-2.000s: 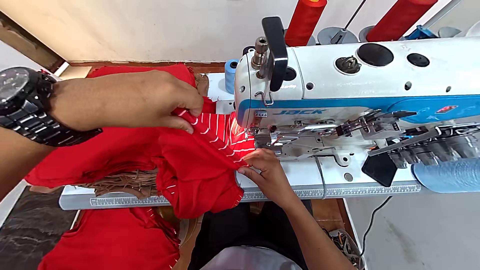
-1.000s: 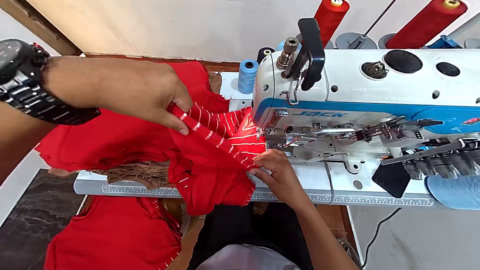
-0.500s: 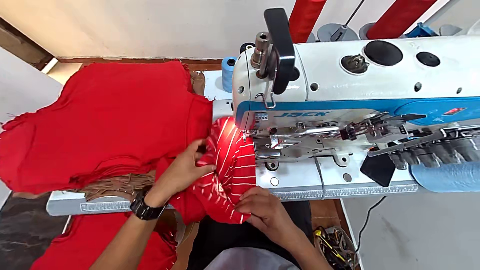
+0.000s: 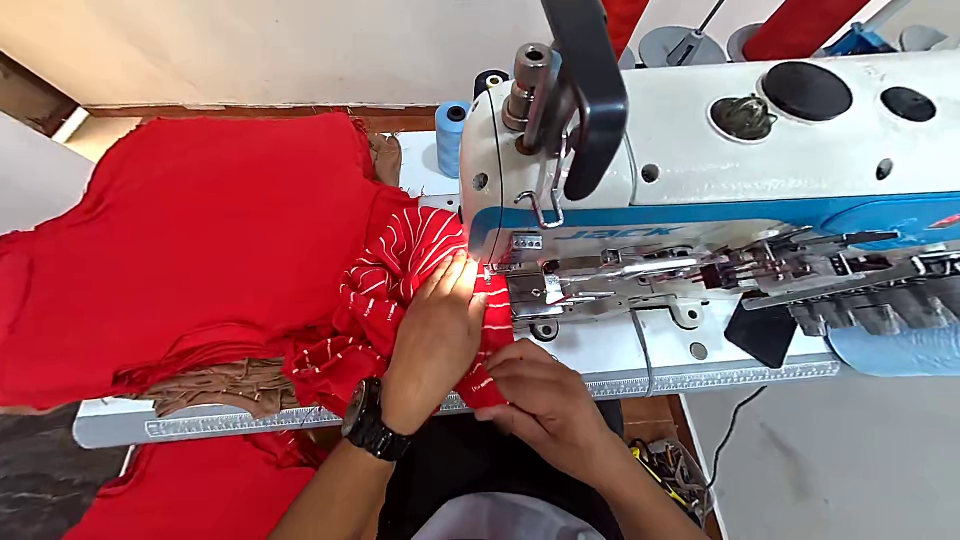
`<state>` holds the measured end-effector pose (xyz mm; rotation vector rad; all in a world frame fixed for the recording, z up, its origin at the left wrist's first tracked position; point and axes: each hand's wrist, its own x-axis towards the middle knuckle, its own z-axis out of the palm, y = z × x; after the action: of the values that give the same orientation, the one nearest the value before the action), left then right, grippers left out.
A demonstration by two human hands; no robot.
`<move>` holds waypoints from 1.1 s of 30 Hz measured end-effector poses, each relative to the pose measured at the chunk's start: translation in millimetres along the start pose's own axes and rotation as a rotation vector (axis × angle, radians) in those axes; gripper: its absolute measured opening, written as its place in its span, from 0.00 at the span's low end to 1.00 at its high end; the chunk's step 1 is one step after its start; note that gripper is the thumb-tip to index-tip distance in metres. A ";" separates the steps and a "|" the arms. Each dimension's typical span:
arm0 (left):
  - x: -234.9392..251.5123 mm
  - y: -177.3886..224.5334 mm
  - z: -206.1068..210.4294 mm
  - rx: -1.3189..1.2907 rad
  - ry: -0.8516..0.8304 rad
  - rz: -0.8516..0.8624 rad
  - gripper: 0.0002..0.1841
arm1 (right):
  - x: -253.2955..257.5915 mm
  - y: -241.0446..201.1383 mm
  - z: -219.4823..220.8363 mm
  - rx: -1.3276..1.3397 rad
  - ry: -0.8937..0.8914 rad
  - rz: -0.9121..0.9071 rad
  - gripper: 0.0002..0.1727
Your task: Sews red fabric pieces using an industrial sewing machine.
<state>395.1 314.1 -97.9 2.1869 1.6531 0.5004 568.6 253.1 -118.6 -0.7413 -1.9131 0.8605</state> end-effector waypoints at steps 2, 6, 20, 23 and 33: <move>6.4 -4.7 5.9 0.085 0.001 0.010 0.25 | -0.6 11.9 1.8 0.002 0.006 0.033 0.13; 12.9 -8.2 16.1 0.179 0.052 0.002 0.25 | -5.9 29.9 3.8 -0.014 0.030 0.084 0.12; 37.0 -16.0 19.8 0.205 0.137 0.016 0.26 | 11.3 43.7 -2.0 -0.109 0.055 0.073 0.10; 46.6 -20.9 21.2 0.218 0.166 0.017 0.26 | 14.7 42.4 -6.4 -0.234 0.015 0.032 0.09; 62.4 -29.9 17.3 0.093 0.298 0.172 0.12 | 51.4 81.3 -110.7 -0.908 -0.222 0.563 0.19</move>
<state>394.2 380.8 -123.2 2.4329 1.6674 0.8485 657.4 369.8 -118.4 -1.8489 -2.3274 0.3399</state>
